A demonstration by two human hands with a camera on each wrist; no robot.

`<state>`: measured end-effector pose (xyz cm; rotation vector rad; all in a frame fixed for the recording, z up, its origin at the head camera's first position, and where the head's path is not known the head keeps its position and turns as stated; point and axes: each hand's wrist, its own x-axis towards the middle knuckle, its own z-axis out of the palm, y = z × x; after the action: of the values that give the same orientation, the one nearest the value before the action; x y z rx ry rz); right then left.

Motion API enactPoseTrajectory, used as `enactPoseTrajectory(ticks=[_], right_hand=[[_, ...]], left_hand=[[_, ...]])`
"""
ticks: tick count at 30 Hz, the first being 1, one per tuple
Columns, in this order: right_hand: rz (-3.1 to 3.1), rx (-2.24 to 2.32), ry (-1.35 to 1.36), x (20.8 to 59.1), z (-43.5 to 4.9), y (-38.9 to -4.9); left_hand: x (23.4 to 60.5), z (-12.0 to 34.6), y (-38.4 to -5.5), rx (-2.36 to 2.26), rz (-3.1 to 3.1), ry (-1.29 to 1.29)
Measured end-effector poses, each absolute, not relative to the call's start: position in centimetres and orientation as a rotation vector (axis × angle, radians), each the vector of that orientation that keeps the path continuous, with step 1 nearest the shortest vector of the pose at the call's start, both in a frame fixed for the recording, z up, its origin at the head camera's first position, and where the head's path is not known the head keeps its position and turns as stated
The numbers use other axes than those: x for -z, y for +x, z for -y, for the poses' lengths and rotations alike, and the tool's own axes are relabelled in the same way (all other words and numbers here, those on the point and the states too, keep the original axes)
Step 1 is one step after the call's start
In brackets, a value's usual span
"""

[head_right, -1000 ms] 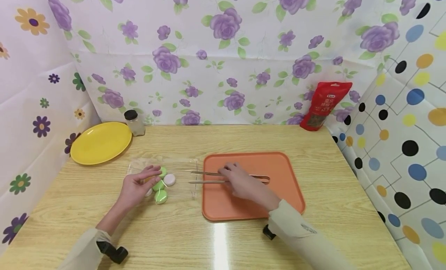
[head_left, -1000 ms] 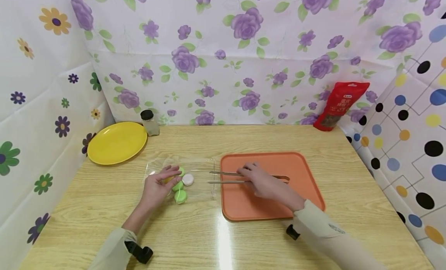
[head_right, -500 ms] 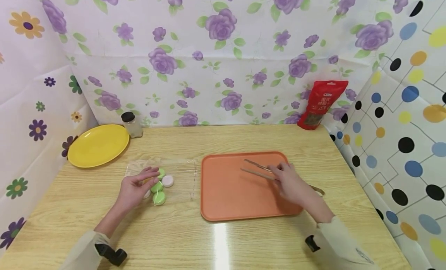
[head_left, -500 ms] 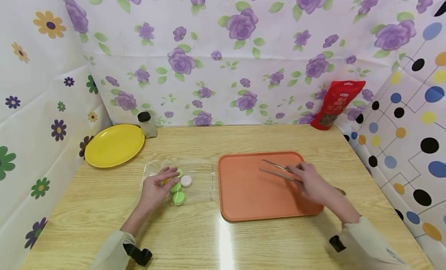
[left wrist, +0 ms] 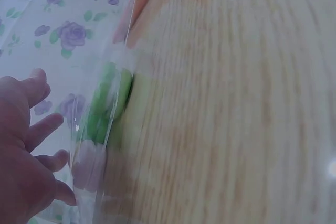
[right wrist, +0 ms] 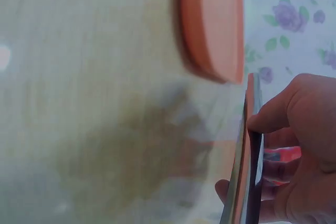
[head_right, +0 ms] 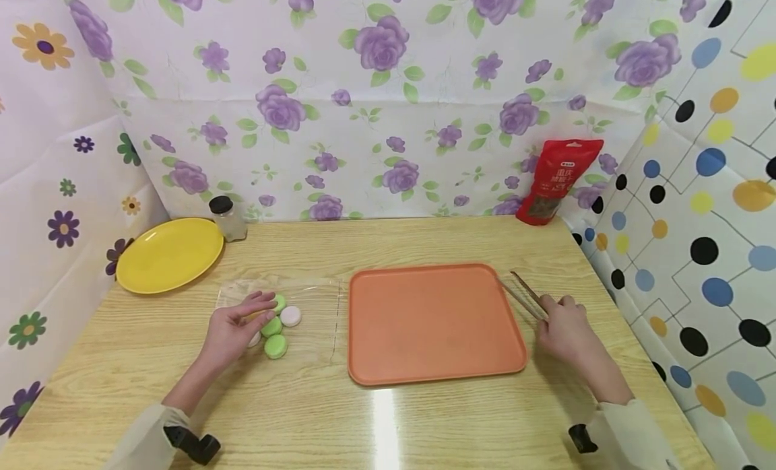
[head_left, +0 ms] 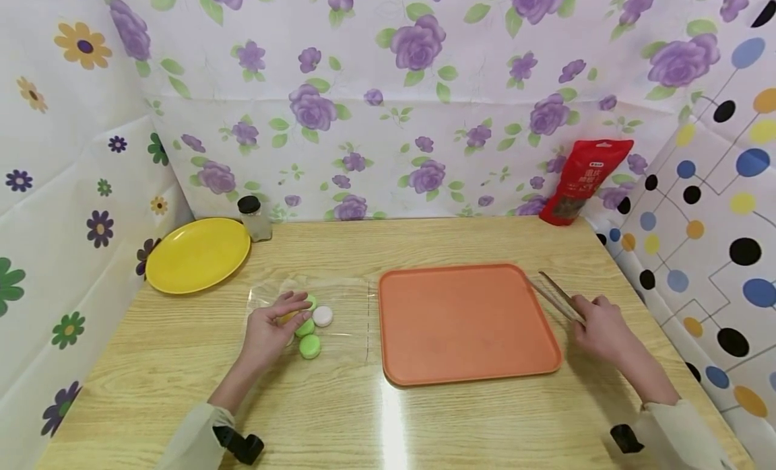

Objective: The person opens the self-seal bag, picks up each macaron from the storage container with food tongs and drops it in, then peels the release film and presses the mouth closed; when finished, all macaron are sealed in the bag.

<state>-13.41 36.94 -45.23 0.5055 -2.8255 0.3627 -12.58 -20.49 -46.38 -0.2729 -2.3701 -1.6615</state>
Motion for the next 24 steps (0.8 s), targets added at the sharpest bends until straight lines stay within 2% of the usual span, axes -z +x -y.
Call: enactPoseTrajectory(ticks=[11,24], right_hand=[[2.857,-0.389,0.444,45.9,-37.4,-13.0],[2.939,-0.401,0.304,46.0,-37.3,-12.9]], left_hand=[[48.0,20.8,-13.0,1.275,2.548,-0.398],[47.4,21.1,-12.5,1.406,2.465,-0.274]])
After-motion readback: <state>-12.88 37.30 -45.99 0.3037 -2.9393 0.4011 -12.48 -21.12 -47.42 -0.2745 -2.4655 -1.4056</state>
